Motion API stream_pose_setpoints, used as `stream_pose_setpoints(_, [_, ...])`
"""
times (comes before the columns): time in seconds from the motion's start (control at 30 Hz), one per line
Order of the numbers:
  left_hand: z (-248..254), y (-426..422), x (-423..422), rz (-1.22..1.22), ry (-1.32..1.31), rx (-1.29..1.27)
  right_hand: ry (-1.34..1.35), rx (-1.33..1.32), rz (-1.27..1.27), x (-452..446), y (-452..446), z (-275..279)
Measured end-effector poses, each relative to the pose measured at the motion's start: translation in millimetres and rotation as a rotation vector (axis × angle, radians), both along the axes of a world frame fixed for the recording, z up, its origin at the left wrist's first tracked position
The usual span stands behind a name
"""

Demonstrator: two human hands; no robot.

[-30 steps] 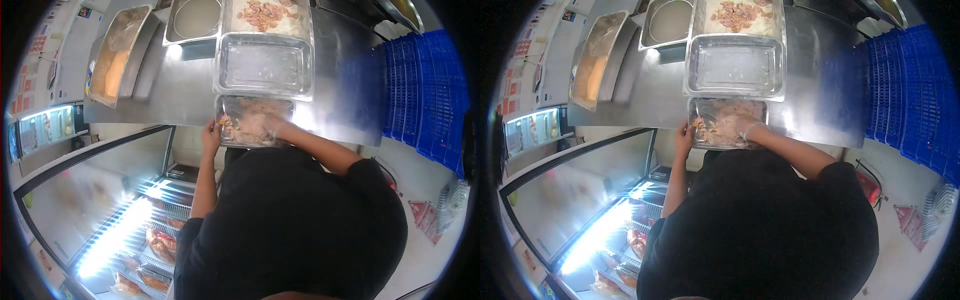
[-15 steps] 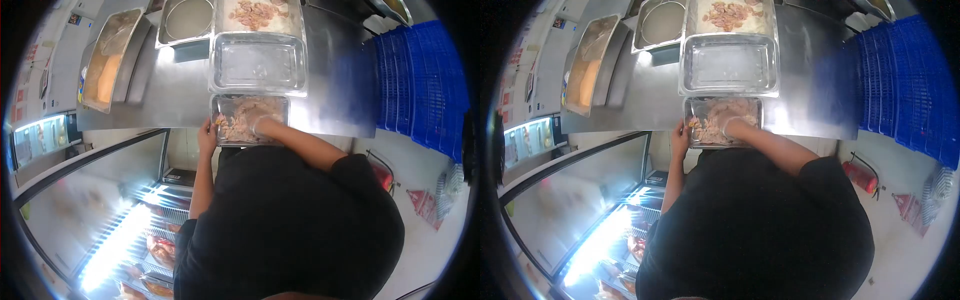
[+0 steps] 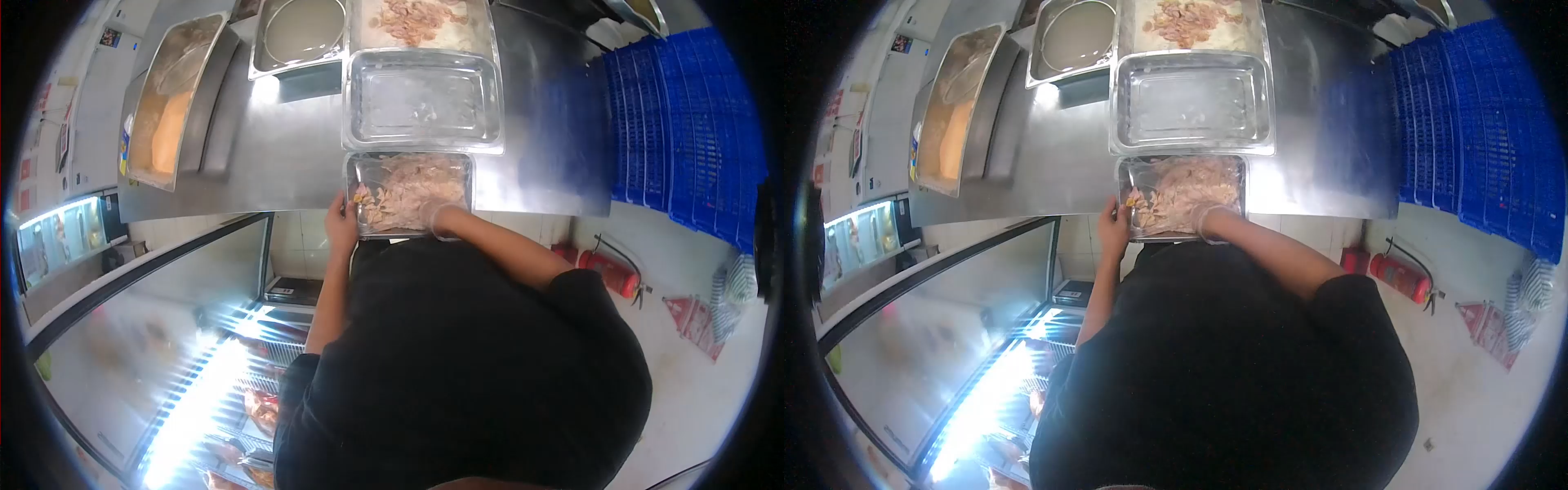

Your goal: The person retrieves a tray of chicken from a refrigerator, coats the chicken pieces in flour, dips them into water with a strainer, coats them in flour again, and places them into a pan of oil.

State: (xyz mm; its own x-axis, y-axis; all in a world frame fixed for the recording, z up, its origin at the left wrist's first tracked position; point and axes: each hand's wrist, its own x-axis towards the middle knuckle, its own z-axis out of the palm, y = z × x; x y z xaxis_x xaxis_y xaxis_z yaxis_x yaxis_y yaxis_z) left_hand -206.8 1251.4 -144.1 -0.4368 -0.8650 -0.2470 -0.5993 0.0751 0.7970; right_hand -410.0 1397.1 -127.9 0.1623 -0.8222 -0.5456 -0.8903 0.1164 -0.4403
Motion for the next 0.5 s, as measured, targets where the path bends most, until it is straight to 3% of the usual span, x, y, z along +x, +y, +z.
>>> stream_pose_setpoints(0.13, [-10, -8, 2, -0.023, 0.013, -0.009, -0.046, -0.015, 0.035, -6, -23, -8])
stream_pose_setpoints(0.3, [-5, -21, 1, -0.082, -0.096, -0.079, -0.09, -0.289, -0.48, 10, -84, 28])
stream_pose_setpoints(0.43, [-4, -43, -17, -0.114, 0.049, -0.093, 0.022, -0.407, -0.581, 32, -120, -37])
stream_pose_setpoints(0.5, [-3, -57, -26, -0.201, -0.011, -0.118, 0.015, -0.33, -0.562, 34, -128, -27])
